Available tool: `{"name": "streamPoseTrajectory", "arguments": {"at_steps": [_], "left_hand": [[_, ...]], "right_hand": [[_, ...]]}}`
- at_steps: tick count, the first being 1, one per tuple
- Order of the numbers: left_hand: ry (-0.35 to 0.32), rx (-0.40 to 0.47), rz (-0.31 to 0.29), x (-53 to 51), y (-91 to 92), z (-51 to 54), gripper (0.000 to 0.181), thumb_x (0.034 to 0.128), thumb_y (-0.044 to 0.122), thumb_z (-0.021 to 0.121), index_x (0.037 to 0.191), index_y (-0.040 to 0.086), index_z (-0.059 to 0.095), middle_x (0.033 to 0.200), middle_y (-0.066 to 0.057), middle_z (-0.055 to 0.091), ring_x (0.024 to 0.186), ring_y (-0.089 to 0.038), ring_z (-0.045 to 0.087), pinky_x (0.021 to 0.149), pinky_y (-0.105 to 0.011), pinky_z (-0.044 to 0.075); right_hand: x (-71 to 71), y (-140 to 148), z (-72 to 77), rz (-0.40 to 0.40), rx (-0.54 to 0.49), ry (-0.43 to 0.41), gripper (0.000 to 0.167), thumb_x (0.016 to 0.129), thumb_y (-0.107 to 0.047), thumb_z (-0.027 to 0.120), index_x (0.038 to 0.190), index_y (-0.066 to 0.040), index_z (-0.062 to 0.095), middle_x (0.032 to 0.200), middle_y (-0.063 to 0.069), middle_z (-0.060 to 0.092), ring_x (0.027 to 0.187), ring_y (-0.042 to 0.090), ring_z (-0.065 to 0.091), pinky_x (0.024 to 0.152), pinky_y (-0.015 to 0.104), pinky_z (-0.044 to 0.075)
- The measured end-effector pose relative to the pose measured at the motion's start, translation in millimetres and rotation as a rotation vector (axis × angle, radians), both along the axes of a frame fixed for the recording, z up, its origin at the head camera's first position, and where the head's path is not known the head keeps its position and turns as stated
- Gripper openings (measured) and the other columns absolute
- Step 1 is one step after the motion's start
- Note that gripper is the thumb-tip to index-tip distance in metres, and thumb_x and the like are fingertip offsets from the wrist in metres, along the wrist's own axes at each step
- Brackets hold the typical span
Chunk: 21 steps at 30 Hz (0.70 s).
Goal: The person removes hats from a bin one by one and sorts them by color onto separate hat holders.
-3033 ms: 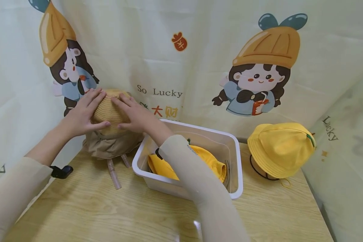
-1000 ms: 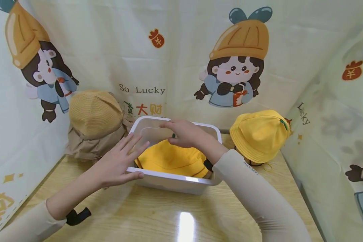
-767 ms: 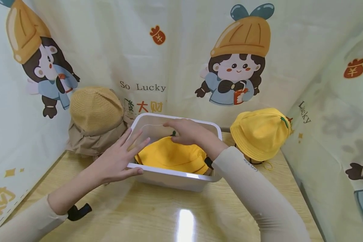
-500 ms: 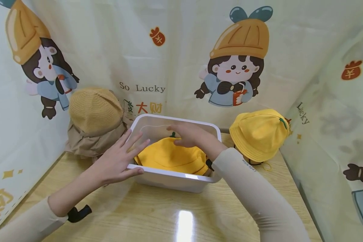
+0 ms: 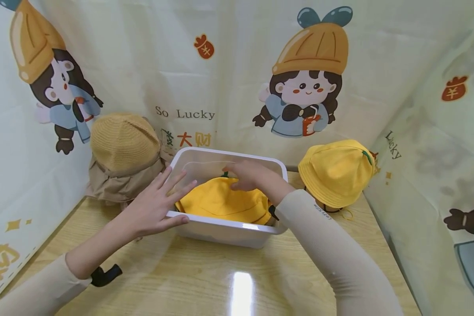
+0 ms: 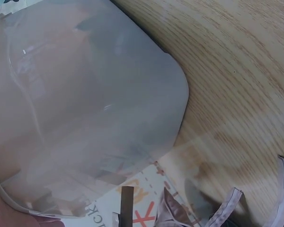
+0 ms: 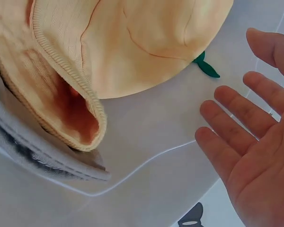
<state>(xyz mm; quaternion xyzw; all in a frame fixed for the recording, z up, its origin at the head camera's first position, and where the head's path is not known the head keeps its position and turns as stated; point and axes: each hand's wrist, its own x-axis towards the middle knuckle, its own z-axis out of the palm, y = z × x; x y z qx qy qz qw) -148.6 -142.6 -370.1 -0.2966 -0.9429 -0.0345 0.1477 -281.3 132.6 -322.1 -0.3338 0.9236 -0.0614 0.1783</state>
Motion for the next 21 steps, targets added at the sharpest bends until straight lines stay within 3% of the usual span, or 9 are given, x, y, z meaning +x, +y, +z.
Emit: {"name": "streamPoseTrajectory", "arguments": {"at_steps": [6,17,21], "left_hand": [[0.003,-0.004,-0.009,-1.1,-0.3,2.2,0.083,0.0914,0.076,0.041,0.158,0.028,0.03,0.164,-0.018,0.021,0.146,-0.054,0.017,0.117,-0.061,0.023],[0.005,-0.007,-0.012,-5.9,-1.1,3.2,0.083,0.0921,0.079,0.032,0.158,0.028,0.031,0.164,-0.018,0.021,0.146,-0.055,0.017,0.117,-0.062,0.023],[-0.019,0.003,-0.012,-2.2,0.2,1.1,0.083,0.0915,0.079,0.034,0.158,0.029,0.031,0.165,-0.017,0.018,0.147,-0.054,0.014,0.116,-0.063,0.023]], "right_hand": [[-1.2,0.3,1.1,-0.015,0.012,-0.058,0.06,0.094,-0.027,0.071,0.148,-0.019,0.049,0.151,0.003,0.049,0.136,0.028,0.046,0.114,0.05,0.035],[0.4,2.6,7.5,-0.177,-0.048,-0.249,0.061,0.094,-0.024,0.071,0.15,-0.022,0.048,0.155,0.002,0.045,0.139,0.027,0.041,0.115,0.052,0.034],[3.0,5.6,7.3,-0.144,-0.011,-0.257,0.062,0.094,-0.026,0.071,0.15,-0.02,0.047,0.155,0.003,0.044,0.14,0.028,0.041,0.115,0.05,0.035]]}}
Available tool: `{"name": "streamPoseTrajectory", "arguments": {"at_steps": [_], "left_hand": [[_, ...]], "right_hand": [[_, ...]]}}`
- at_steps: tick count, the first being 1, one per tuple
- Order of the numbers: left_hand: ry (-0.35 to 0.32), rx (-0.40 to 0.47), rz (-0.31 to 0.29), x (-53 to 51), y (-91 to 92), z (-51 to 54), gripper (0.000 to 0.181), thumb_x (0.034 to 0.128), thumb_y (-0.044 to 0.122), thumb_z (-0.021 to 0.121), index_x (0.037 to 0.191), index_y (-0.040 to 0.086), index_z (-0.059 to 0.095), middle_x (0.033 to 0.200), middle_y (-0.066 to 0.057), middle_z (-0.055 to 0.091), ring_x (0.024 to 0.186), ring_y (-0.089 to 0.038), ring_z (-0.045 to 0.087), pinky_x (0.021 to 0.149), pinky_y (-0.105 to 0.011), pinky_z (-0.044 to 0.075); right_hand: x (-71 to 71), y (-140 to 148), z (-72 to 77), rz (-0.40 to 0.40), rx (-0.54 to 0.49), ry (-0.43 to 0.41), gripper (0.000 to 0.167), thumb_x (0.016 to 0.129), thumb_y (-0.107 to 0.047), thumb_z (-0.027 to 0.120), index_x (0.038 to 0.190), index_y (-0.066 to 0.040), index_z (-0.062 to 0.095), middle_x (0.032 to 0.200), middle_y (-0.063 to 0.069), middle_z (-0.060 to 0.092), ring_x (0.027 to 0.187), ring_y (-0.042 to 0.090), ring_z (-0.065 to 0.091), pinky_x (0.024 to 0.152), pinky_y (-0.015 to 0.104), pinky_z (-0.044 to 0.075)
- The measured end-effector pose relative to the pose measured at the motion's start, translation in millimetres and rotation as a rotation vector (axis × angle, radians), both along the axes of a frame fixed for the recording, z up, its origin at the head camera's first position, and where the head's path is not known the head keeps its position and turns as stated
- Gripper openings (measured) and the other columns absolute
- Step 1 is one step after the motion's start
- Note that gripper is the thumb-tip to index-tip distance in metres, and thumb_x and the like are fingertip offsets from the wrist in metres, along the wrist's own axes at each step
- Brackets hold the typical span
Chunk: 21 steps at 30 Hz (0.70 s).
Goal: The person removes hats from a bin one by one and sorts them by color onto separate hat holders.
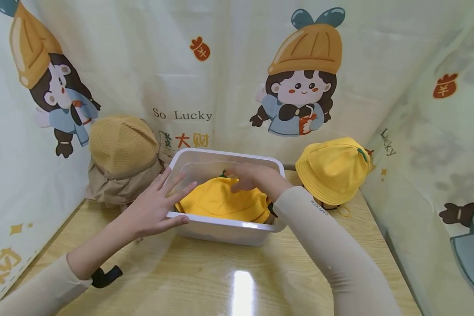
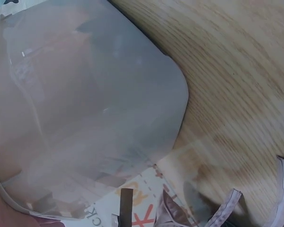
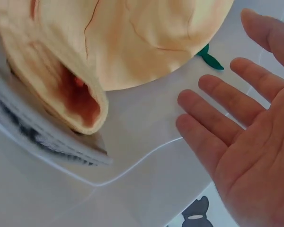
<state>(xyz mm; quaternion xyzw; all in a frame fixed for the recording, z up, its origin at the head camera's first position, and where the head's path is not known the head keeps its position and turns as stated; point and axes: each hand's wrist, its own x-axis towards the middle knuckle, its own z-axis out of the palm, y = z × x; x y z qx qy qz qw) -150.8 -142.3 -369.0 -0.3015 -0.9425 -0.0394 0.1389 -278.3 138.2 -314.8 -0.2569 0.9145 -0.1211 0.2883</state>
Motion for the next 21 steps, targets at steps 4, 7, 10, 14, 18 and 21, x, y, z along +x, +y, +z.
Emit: {"name": "streamPoseTrajectory", "arguments": {"at_steps": [4,7,10,14,18,21], "left_hand": [[-0.018,0.009,0.0,0.3,0.3,-1.5,0.082,0.0911,0.078,0.038,0.159,0.033,0.025,0.167,-0.014,0.013,0.148,-0.053,0.01,0.117,-0.062,0.021],[-0.01,0.012,-0.004,-0.7,-0.8,-2.1,0.082,0.0912,0.077,0.04,0.159,0.034,0.024,0.167,-0.013,0.013,0.148,-0.053,0.01,0.118,-0.061,0.021],[-0.015,0.012,0.002,-1.0,-2.7,-3.4,0.082,0.0912,0.077,0.04,0.159,0.033,0.025,0.166,-0.013,0.015,0.148,-0.053,0.01,0.118,-0.061,0.022],[-0.033,0.011,0.009,0.0,-3.1,-5.1,0.083,0.091,0.077,0.04,0.159,0.033,0.024,0.166,-0.012,0.016,0.149,-0.052,0.008,0.118,-0.06,0.022],[-0.028,0.017,-0.002,0.0,-3.2,-3.7,0.083,0.091,0.077,0.04,0.159,0.033,0.025,0.166,-0.014,0.018,0.149,-0.052,0.009,0.118,-0.061,0.021],[-0.02,0.02,-0.01,0.2,-2.7,-3.0,0.082,0.0912,0.077,0.04,0.159,0.032,0.027,0.165,-0.015,0.019,0.148,-0.053,0.01,0.118,-0.062,0.018]], "right_hand": [[-1.4,1,-0.8,0.03,0.069,-0.004,0.062,0.094,-0.028,0.07,0.151,-0.02,0.045,0.156,0.003,0.042,0.141,0.027,0.039,0.116,0.05,0.032],[-1.9,0,-1.2,0.017,0.11,-0.028,0.063,0.094,-0.028,0.07,0.151,-0.021,0.045,0.157,0.004,0.041,0.142,0.028,0.038,0.116,0.051,0.032],[-1.4,-2,-1.9,0.005,0.15,-0.041,0.064,0.094,-0.029,0.071,0.151,-0.022,0.045,0.156,0.004,0.042,0.14,0.028,0.04,0.115,0.051,0.033],[1.5,-6,-1.1,-0.016,0.19,-0.051,0.066,0.093,-0.033,0.071,0.152,-0.026,0.043,0.157,0.0,0.041,0.14,0.026,0.039,0.116,0.053,0.031],[0.3,-17,-0.4,0.05,0.212,-0.01,0.067,0.093,-0.033,0.071,0.153,-0.024,0.042,0.156,0.002,0.041,0.138,0.025,0.039,0.116,0.05,0.03],[-4.2,-26,-2.4,0.163,0.243,0.036,0.066,0.096,-0.031,0.068,0.154,-0.018,0.04,0.158,0.006,0.039,0.139,0.027,0.039,0.118,0.047,0.028]]}}
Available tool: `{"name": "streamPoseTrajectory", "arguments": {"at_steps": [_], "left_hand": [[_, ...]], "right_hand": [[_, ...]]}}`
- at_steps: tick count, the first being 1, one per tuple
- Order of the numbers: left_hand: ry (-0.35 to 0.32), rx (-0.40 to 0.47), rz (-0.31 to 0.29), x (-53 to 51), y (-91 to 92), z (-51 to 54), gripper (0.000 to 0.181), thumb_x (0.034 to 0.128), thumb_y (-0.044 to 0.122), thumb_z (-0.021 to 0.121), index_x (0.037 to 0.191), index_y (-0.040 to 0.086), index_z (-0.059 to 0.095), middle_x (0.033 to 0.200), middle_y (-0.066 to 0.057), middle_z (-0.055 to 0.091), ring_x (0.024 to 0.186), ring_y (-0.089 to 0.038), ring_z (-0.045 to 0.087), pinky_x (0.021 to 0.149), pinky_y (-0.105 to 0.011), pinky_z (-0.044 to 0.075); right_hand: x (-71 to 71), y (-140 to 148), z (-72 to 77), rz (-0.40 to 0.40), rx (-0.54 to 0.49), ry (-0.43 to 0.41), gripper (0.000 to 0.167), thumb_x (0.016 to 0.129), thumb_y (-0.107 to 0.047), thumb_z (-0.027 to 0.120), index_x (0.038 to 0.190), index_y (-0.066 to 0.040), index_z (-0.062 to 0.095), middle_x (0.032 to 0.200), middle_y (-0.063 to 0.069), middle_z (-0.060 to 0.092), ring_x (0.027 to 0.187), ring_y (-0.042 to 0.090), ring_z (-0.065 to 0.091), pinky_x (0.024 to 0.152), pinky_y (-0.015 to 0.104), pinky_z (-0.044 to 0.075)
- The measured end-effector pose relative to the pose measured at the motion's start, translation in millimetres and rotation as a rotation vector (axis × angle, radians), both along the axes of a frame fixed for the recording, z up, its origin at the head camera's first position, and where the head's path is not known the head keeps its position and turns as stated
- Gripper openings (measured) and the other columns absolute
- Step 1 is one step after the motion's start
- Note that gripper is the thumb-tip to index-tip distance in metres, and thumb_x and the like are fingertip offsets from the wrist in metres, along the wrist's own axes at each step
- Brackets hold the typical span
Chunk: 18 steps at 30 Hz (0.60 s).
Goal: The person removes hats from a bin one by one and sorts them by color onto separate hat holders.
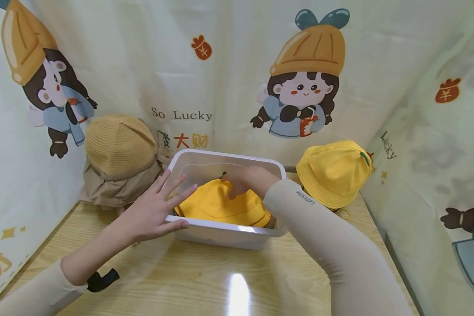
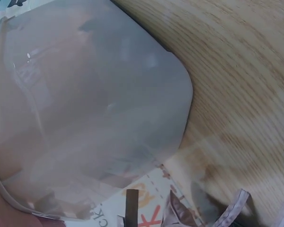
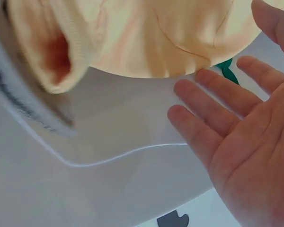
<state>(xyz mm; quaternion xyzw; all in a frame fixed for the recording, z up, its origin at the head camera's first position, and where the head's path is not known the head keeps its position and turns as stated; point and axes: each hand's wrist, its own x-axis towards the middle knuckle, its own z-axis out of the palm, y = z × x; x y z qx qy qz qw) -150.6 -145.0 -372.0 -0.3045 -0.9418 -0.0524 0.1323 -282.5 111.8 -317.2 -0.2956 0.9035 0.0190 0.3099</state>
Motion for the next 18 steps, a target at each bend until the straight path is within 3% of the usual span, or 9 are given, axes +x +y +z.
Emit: {"name": "streamPoseTrajectory", "arguments": {"at_steps": [5,11,18], "left_hand": [[0.006,-0.009,-0.002,0.3,0.3,1.8,0.082,0.0913,0.077,0.04,0.158,0.031,0.029,0.165,-0.015,0.019,0.148,-0.054,0.011,0.119,-0.062,0.016],[-0.002,-0.002,0.002,-0.7,0.5,3.1,0.082,0.0908,0.076,0.042,0.158,0.031,0.029,0.164,-0.016,0.023,0.148,-0.053,0.01,0.118,-0.062,0.018],[-0.013,0.001,0.006,-1.1,1.7,2.7,0.082,0.0904,0.077,0.043,0.158,0.032,0.028,0.163,-0.016,0.024,0.148,-0.053,0.01,0.118,-0.062,0.019]], "right_hand": [[-9.2,-10,-3.5,0.14,0.008,0.049,0.062,0.097,-0.027,0.065,0.152,-0.011,0.041,0.153,0.011,0.045,0.138,0.03,0.042,0.119,0.046,0.029],[-15.2,-12,-8.7,0.149,-0.049,0.059,0.056,0.096,-0.019,0.066,0.148,-0.014,0.048,0.137,0.011,0.057,0.116,0.027,0.051,0.109,0.043,0.041],[-16.7,-11,-13.8,0.164,-0.048,0.076,0.055,0.095,-0.017,0.067,0.148,-0.017,0.05,0.145,0.009,0.053,0.123,0.027,0.049,0.114,0.044,0.036]]}}
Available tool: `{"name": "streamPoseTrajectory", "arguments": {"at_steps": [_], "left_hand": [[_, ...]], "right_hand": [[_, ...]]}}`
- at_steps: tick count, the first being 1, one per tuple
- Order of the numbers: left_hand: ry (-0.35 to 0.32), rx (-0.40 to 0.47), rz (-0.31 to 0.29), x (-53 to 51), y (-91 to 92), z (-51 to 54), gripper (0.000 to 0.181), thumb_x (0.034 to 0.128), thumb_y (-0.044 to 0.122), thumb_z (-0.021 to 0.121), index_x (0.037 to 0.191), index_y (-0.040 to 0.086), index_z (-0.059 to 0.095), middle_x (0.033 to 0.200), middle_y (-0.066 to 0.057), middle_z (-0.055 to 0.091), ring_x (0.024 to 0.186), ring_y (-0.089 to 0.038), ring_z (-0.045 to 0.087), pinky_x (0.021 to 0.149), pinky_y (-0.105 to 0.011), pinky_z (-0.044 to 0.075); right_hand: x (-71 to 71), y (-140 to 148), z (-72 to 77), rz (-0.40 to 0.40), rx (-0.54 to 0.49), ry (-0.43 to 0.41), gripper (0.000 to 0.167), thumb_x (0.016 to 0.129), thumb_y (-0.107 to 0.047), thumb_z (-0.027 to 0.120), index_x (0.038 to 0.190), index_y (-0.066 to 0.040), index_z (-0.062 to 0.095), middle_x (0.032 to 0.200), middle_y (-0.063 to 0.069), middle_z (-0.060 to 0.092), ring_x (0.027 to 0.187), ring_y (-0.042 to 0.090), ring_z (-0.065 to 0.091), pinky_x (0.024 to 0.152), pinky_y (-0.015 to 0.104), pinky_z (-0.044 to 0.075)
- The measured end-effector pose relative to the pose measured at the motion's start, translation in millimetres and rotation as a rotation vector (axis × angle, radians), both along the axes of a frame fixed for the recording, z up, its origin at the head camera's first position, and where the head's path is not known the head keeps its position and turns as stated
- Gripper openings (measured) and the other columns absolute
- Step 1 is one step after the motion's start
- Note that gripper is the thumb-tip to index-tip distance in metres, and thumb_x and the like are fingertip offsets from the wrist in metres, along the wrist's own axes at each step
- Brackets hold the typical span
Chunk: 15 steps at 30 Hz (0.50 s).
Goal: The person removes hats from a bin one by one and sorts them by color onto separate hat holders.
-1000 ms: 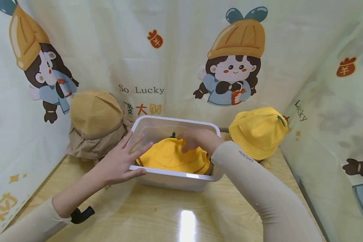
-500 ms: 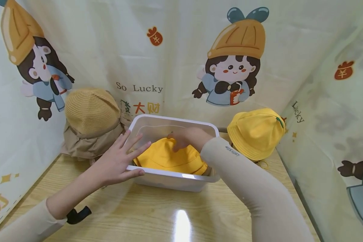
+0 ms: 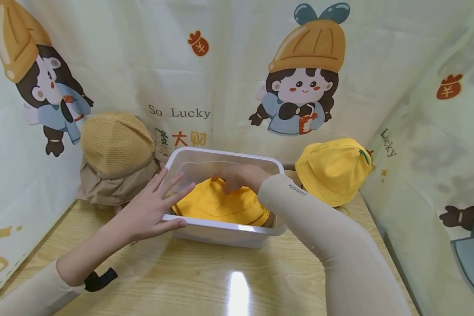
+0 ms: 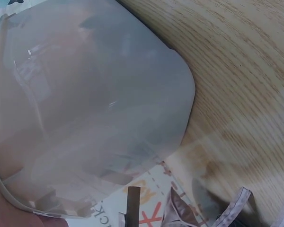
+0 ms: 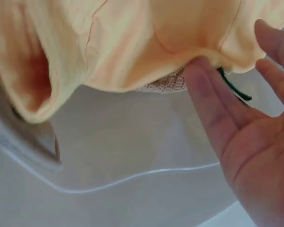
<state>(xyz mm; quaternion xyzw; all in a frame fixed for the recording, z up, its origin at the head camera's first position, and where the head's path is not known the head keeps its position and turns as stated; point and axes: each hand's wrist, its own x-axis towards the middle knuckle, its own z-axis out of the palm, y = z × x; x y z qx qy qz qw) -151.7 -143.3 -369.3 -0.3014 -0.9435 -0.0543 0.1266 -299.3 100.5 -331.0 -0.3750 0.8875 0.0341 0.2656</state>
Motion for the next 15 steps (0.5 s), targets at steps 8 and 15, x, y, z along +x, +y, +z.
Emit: {"name": "streamPoseTrajectory", "arguments": {"at_steps": [8,15], "left_hand": [[-0.001,-0.013,-0.005,-1.0,1.7,-2.2,0.081,0.0913,0.077,0.04,0.158,0.034,0.027,0.164,-0.016,0.024,0.148,-0.053,0.011,0.119,-0.06,0.017],[0.015,-0.021,0.002,1.9,-1.7,-1.7,0.081,0.0914,0.077,0.04,0.159,0.034,0.026,0.163,-0.016,0.025,0.148,-0.054,0.012,0.12,-0.06,0.016]], "right_hand": [[-2.5,-2,-2.6,-0.027,-0.022,0.056,0.048,0.093,-0.013,0.07,0.139,-0.018,0.06,0.127,0.008,0.064,0.106,0.025,0.055,0.102,0.04,0.046],[-5.9,-11,-9.1,-0.029,-0.024,0.108,0.043,0.092,-0.009,0.071,0.133,-0.017,0.065,0.128,0.006,0.064,0.106,0.025,0.054,0.101,0.04,0.046]]}}
